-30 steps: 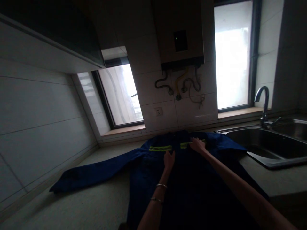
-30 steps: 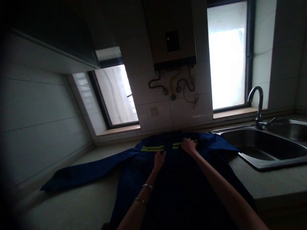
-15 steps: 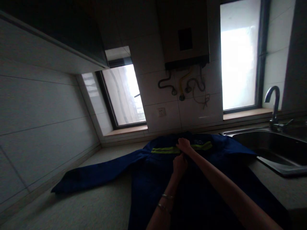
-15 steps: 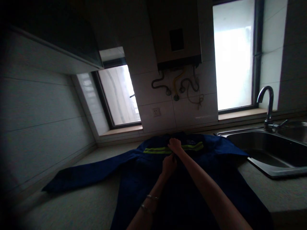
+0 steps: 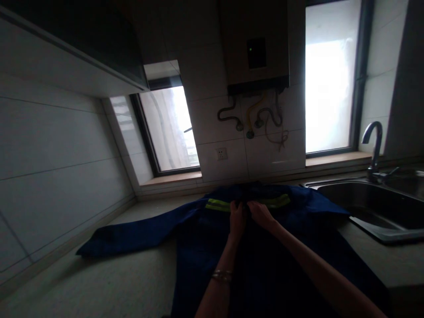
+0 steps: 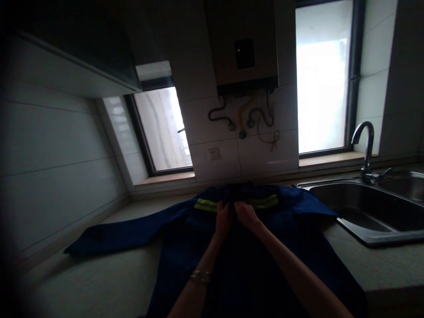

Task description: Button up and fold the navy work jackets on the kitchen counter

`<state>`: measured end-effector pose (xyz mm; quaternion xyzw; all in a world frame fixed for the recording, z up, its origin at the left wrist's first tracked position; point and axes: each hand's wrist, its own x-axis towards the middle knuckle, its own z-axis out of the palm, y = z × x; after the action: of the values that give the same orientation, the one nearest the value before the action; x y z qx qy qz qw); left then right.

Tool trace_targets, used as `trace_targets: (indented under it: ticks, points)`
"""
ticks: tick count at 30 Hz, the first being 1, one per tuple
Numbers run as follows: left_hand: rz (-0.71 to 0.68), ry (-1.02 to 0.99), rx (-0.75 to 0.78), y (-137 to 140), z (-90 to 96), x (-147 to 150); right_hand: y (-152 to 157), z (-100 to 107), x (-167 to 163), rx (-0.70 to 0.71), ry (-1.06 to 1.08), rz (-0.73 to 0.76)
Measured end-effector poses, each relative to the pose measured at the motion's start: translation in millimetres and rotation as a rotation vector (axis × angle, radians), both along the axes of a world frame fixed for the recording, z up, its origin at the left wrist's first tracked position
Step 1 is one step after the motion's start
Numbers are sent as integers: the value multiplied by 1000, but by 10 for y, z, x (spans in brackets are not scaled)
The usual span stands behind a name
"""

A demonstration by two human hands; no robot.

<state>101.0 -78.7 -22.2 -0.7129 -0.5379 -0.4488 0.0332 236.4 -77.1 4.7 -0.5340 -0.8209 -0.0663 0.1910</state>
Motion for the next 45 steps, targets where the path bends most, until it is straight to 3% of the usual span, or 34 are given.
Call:
trace_targets:
  ticks: [4, 7, 13, 16, 18, 21, 23, 25, 27, 30, 33, 36, 40, 42, 45]
  points:
    - [-17, 93, 7, -66, 39, -7, -91, -13, 26, 29, 85, 78]
    - [-121, 90, -38, -49, 71, -29, -26, -42, 80, 12, 233, 135]
    - [-325, -115, -87, 117, 42, -104, 278, -190, 174, -157, 765, 358]
    - [-368, -215, -104, 185, 36, -150, 371, -236, 211, -244, 961, 392]
    - [-355, -323, -110, 203, 63, -177, 383, -221, 256, -296, 1046, 393]
    - [-265, -570, -8, 183, 146, -226, 370, -138, 379, -420, 1457, 397]
    - [-101, -660, 97, 148, 208, -272, 372, -85, 493, -438, 1767, 413]
    - [70, -601, 84, 104, 250, -318, 392, -68, 605, -396, 1888, 419]
    - [92, -466, -178, 61, 262, -349, 419, -92, 677, -355, 1814, 356]
    - [-157, -249, -759, 7, 232, -370, 438, -137, 673, -250, 1493, 182]
    - [-357, -93, -1026, -31, 194, -389, 340, -97, 553, -174, 1306, 129]
    - [-469, -80, -1076, -64, 181, -376, 7, -5, 346, -83, 966, 83]
    - [-596, -376, -874, -117, 165, -226, -714, -28, -32, -65, 389, -29]
    - [-619, -497, -781, -145, 140, -132, -1009, -126, -197, -81, 276, -37]
    - [-669, -613, -798, -170, 73, -53, -1169, -299, -274, -107, 268, -73]
